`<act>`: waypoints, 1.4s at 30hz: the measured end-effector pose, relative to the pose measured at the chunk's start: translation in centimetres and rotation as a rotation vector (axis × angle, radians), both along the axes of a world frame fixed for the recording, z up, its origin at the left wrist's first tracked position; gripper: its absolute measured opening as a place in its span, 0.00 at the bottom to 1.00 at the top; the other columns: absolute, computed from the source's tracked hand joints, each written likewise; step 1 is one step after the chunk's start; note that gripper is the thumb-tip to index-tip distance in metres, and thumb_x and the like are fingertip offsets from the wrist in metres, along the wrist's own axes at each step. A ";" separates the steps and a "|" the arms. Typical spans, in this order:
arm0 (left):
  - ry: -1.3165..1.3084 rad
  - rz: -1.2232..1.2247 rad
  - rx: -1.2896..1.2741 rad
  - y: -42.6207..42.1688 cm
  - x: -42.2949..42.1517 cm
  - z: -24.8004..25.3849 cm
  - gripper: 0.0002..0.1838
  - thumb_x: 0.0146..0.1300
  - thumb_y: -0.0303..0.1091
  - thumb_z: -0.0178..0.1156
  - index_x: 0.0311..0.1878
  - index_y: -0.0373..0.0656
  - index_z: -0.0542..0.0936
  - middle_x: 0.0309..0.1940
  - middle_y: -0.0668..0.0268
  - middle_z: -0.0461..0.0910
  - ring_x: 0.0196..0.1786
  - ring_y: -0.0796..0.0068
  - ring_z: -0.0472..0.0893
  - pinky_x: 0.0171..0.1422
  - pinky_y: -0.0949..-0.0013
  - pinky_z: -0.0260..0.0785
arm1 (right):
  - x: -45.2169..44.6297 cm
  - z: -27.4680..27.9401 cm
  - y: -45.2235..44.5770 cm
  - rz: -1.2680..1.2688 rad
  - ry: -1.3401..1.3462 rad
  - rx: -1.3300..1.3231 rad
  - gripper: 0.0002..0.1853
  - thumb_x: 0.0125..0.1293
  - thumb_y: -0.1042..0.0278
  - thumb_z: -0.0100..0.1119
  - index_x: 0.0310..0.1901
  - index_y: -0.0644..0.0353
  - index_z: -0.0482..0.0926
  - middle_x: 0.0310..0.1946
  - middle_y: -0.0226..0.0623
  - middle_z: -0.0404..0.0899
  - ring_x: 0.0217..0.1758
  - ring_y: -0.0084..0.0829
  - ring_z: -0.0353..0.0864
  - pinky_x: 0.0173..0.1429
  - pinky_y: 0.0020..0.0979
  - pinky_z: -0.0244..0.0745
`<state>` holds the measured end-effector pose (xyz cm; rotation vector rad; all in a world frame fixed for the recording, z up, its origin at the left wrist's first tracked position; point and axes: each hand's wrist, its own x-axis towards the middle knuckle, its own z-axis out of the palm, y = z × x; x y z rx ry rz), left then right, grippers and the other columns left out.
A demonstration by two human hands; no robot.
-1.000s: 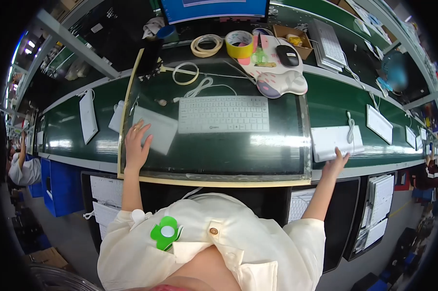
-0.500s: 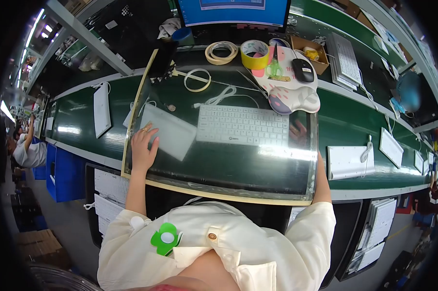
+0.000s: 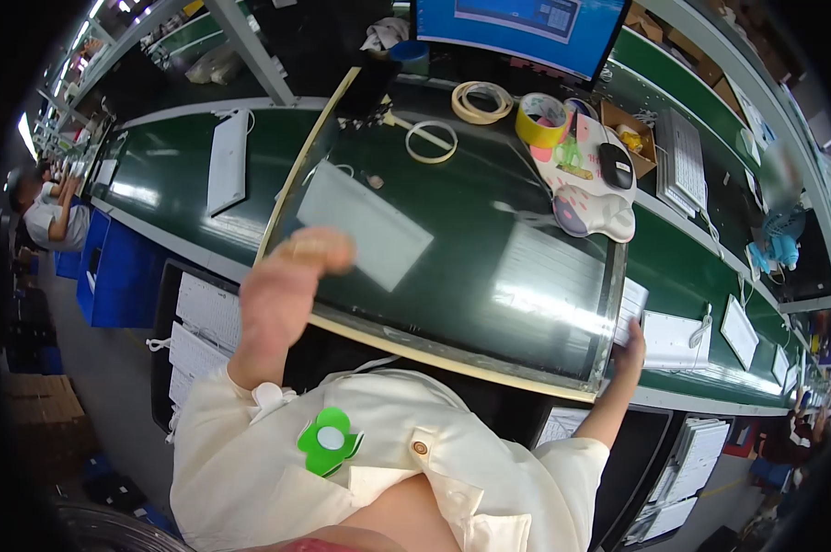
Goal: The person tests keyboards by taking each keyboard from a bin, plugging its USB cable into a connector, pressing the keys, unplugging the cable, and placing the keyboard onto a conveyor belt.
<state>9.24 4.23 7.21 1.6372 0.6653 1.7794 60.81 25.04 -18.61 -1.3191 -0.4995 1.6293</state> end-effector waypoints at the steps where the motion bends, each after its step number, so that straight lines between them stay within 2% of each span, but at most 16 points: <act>1: -0.134 -0.263 0.094 -0.3 1.4 1.9 0.41 0.45 0.63 0.67 0.53 0.36 0.74 0.52 0.47 0.73 0.58 0.51 0.71 0.62 0.52 0.58 | 3.6 -0.9 -0.3 -0.127 -0.025 0.025 0.22 0.65 0.61 0.53 0.57 0.64 0.69 0.52 0.43 0.75 0.53 0.38 0.76 0.56 0.39 0.72; 3: -0.231 -0.579 0.173 -1.5 3.2 4.3 0.33 0.53 0.57 0.62 0.52 0.39 0.74 0.54 0.47 0.71 0.59 0.47 0.68 0.62 0.48 0.58 | 10.0 -1.3 -1.4 -0.330 -0.095 0.090 0.22 0.64 0.61 0.55 0.56 0.65 0.69 0.51 0.44 0.76 0.52 0.40 0.78 0.53 0.41 0.75; 6: -0.273 -0.705 0.290 -3.0 4.8 6.0 0.21 0.64 0.49 0.55 0.51 0.42 0.75 0.55 0.45 0.69 0.61 0.42 0.64 0.62 0.43 0.57 | 13.1 3.1 -4.8 -0.654 -0.245 0.203 0.22 0.65 0.62 0.53 0.56 0.66 0.69 0.51 0.44 0.76 0.52 0.41 0.78 0.51 0.41 0.76; 7: -0.254 -0.602 0.506 -1.5 6.4 6.5 0.25 0.65 0.50 0.53 0.58 0.40 0.70 0.58 0.51 0.68 0.62 0.46 0.65 0.66 0.46 0.53 | 14.5 3.9 -5.8 -0.690 -0.220 0.303 0.21 0.66 0.62 0.52 0.56 0.65 0.69 0.51 0.43 0.76 0.51 0.41 0.78 0.50 0.41 0.77; 9: -0.275 -0.603 0.541 -1.3 7.2 6.9 0.25 0.65 0.50 0.53 0.57 0.40 0.70 0.58 0.50 0.68 0.62 0.46 0.65 0.66 0.46 0.53 | 16.2 6.0 -7.8 -0.864 -0.294 0.349 0.20 0.68 0.61 0.48 0.57 0.63 0.70 0.51 0.42 0.77 0.49 0.41 0.79 0.47 0.40 0.78; 12: -0.302 -0.643 0.506 -1.8 7.4 6.8 0.25 0.65 0.49 0.53 0.57 0.41 0.71 0.58 0.50 0.68 0.62 0.46 0.65 0.65 0.46 0.54 | 17.1 8.2 -10.4 -0.945 -0.001 0.517 0.18 0.69 0.61 0.46 0.56 0.63 0.70 0.49 0.42 0.78 0.45 0.38 0.80 0.40 0.32 0.78; 18: -0.327 -0.651 0.472 -2.4 7.3 6.8 0.24 0.64 0.49 0.54 0.55 0.41 0.72 0.57 0.49 0.68 0.62 0.45 0.65 0.63 0.45 0.56 | 4.8 11.5 -13.9 -0.330 0.550 0.654 0.15 0.67 0.58 0.51 0.46 0.62 0.73 0.29 0.33 0.75 0.24 0.23 0.69 0.25 0.23 0.60; 20: -0.331 -0.656 0.459 -2.4 7.7 6.6 0.24 0.64 0.49 0.54 0.55 0.41 0.72 0.57 0.48 0.68 0.62 0.45 0.65 0.63 0.45 0.56 | -2.0 13.0 -14.3 -0.543 0.459 0.508 0.13 0.68 0.58 0.50 0.42 0.60 0.72 0.23 0.28 0.68 0.21 0.20 0.60 0.23 0.23 0.50; 21: -0.334 -0.660 0.449 -2.4 7.7 6.6 0.24 0.64 0.49 0.54 0.55 0.41 0.72 0.57 0.48 0.68 0.62 0.45 0.65 0.62 0.45 0.56 | -2.3 11.2 -14.3 -0.333 0.503 0.560 0.12 0.69 0.58 0.48 0.40 0.60 0.71 0.22 0.27 0.68 0.20 0.20 0.59 0.23 0.23 0.48; 22: -0.325 -0.663 0.435 -2.4 7.8 6.6 0.23 0.64 0.49 0.54 0.54 0.41 0.72 0.57 0.48 0.68 0.61 0.45 0.65 0.62 0.45 0.57 | -4.6 11.1 -14.0 0.106 0.645 0.707 0.15 0.70 0.58 0.46 0.48 0.61 0.71 0.32 0.34 0.75 0.31 0.24 0.73 0.30 0.25 0.64; 24: -0.312 -0.676 0.410 -2.6 7.6 6.6 0.23 0.64 0.49 0.54 0.54 0.41 0.73 0.57 0.48 0.68 0.61 0.45 0.64 0.61 0.45 0.57 | -11.3 13.3 -15.0 -0.505 0.261 0.406 0.20 0.70 0.59 0.46 0.57 0.64 0.68 0.50 0.43 0.75 0.53 0.34 0.74 0.53 0.35 0.71; 26: -0.311 -0.711 0.377 -2.7 7.2 6.8 0.23 0.64 0.49 0.55 0.53 0.42 0.73 0.56 0.47 0.68 0.61 0.45 0.64 0.61 0.45 0.58 | -13.0 12.6 -15.3 -0.314 0.277 0.380 0.23 0.69 0.61 0.45 0.62 0.65 0.64 0.62 0.46 0.66 0.67 0.40 0.63 0.69 0.42 0.59; 30: -0.320 -0.819 0.306 -3.0 7.0 6.9 0.22 0.64 0.49 0.55 0.52 0.42 0.74 0.56 0.47 0.68 0.61 0.44 0.64 0.60 0.44 0.59 | -16.5 11.0 -15.2 -0.045 -0.051 0.463 0.28 0.64 0.71 0.53 0.65 0.62 0.59 0.58 0.45 0.70 0.60 0.35 0.70 0.62 0.35 0.67; 33: -0.324 -0.907 0.249 -3.2 6.7 6.9 0.22 0.63 0.49 0.55 0.52 0.42 0.74 0.56 0.46 0.68 0.61 0.44 0.64 0.59 0.44 0.60 | -19.5 12.9 -15.4 -0.009 -0.053 0.508 0.35 0.59 0.78 0.55 0.69 0.56 0.54 0.57 0.44 0.70 0.58 0.33 0.72 0.60 0.32 0.69; 36: -0.332 -0.992 0.170 -3.1 6.3 6.8 0.22 0.63 0.49 0.56 0.51 0.42 0.75 0.55 0.46 0.68 0.61 0.44 0.64 0.58 0.44 0.60 | -19.8 13.3 -15.4 0.019 -0.080 0.488 0.39 0.58 0.80 0.54 0.70 0.52 0.50 0.56 0.43 0.70 0.56 0.33 0.73 0.60 0.32 0.69; 42: -0.331 -1.094 0.055 -3.1 5.7 6.8 0.21 0.63 0.49 0.56 0.50 0.43 0.76 0.55 0.45 0.68 0.61 0.44 0.64 0.56 0.44 0.62 | -19.5 13.2 -15.1 0.035 -0.102 0.483 0.36 0.60 0.79 0.55 0.69 0.58 0.52 0.56 0.44 0.70 0.58 0.32 0.71 0.62 0.32 0.66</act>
